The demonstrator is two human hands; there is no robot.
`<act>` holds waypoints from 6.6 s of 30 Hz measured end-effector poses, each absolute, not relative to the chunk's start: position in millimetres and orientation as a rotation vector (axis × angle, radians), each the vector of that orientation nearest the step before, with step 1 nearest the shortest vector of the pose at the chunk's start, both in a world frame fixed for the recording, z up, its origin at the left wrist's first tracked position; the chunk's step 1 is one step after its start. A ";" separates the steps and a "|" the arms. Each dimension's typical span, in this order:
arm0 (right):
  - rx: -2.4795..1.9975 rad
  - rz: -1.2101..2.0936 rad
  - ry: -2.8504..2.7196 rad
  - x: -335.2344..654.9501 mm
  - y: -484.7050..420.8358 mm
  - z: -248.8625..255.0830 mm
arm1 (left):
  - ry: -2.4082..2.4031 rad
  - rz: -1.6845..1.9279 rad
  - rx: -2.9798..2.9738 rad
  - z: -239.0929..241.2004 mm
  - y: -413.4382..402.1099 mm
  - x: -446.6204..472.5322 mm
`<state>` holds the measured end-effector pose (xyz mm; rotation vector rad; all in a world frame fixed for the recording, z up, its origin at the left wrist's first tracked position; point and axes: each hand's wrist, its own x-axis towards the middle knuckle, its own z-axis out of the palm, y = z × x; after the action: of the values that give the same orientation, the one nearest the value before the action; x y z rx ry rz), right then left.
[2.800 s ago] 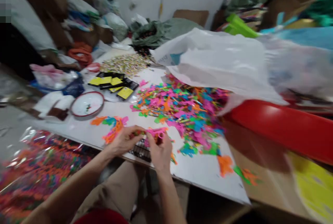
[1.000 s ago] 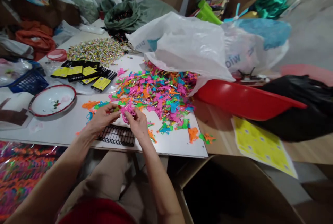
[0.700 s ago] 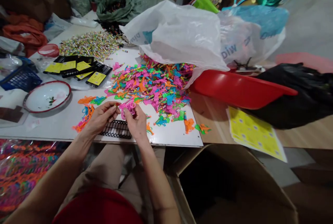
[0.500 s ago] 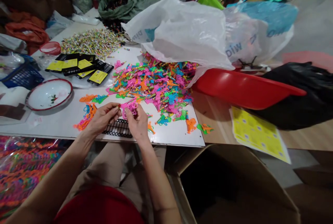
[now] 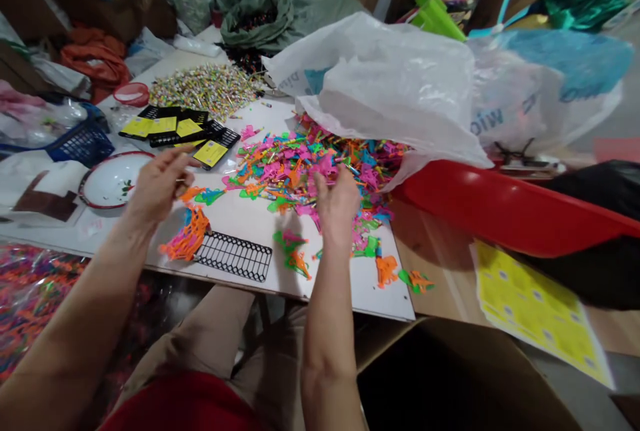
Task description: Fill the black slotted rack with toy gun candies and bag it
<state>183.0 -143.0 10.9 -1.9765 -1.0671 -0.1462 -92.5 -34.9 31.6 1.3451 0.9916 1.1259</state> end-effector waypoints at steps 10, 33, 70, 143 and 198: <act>-2.016 -0.035 -2.126 55.4 -14.2 -71.5 | 1.068 1.041 0.949 -32.4 0.3 -152.4; -1.898 -0.042 -2.379 79.9 -12.4 -101.0 | 1.046 -0.035 2.719 -98.6 66.1 -64.2; -1.255 0.869 -0.970 72.4 -33.5 -74.1 | 0.753 0.676 2.203 -8.8 51.3 -52.2; -2.298 -0.020 -2.089 67.3 -106.5 -99.8 | 1.096 -0.053 2.744 -56.4 83.9 -102.3; -1.706 0.309 -0.225 182.5 -329.4 -140.4 | -0.253 0.045 3.285 -51.1 -161.5 313.2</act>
<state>182.5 -329.4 -140.4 -1.7063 -0.2245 0.3086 313.2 -161.5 -51.1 3.2853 -0.2527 0.0446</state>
